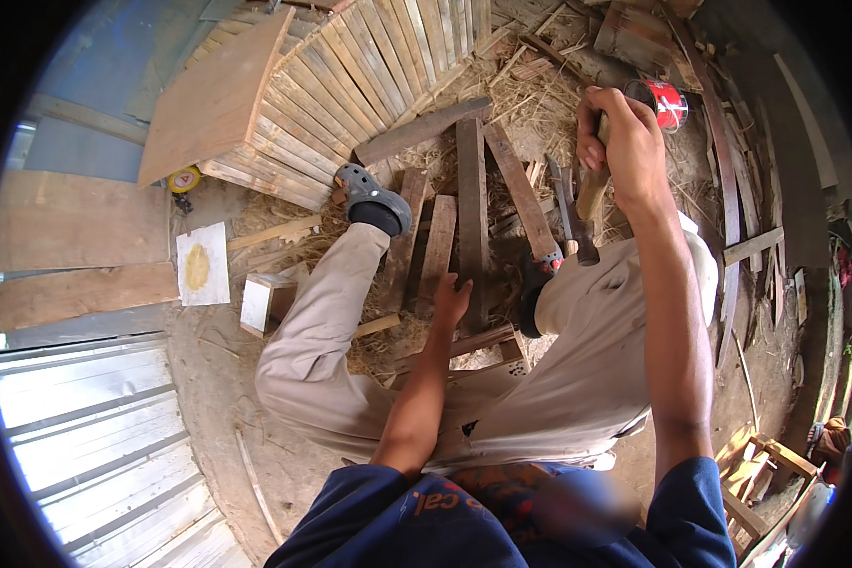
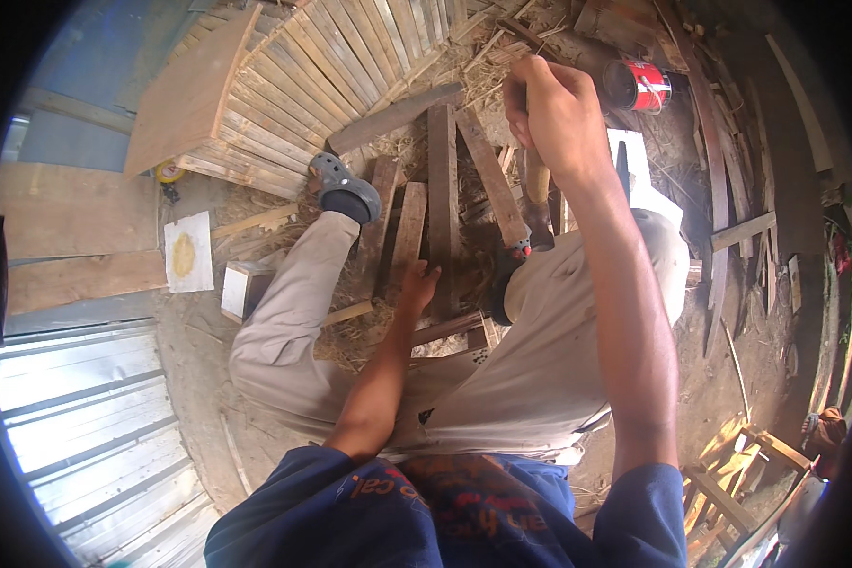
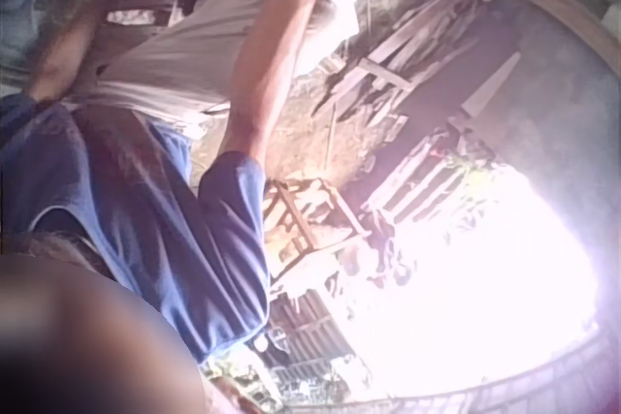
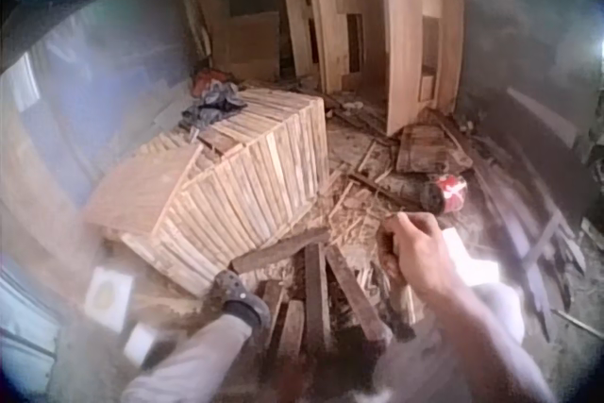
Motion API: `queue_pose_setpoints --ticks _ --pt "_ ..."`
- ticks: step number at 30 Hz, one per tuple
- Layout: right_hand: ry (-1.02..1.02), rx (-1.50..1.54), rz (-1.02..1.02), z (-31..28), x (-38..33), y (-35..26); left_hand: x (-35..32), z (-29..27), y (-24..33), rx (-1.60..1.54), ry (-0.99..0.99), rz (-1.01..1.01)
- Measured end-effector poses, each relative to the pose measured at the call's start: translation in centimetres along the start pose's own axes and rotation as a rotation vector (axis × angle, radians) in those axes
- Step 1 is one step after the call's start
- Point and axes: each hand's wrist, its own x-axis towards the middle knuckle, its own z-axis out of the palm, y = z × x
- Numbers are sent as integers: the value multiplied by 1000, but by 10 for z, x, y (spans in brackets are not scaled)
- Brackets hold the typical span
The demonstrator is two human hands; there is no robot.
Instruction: The person sits on the floor and uses a hammer to remove nails from a wooden plank, then uses a hand saw to cut the plank into smaller pieces. The person handles the wood and tools directly, working in a cluttered workshop environment.
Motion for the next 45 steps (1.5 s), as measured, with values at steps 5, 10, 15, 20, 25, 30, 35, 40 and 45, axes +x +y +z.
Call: queue_pose_setpoints --ticks 5,10,15,20,25,30,35,40,45 --pt "5 -8 4 1 0 3 -4 13 -11 130 -69 -6" --pt "0 -38 29 0 1 5 14 23 -9 198 -144 151" --pt "27 -6 33 4 3 3 14 31 12 288 -22 76" --pt "16 29 -1 9 5 2 67 29 42 190 -69 -15" --pt "7 -1 -8 13 11 5 92 9 27 -197 -199 -73" --pt "-20 -176 -35 17 16 10 66 -30 17 -486 -436 156" --pt "6 -168 13 18 16 10 28 -71 54 -420 -443 307" --pt "-63 -329 17 32 12 9 6 -122 101 -603 -622 458" --pt "-151 -473 -102 56 13 13 -9 -160 136 -634 -819 534"
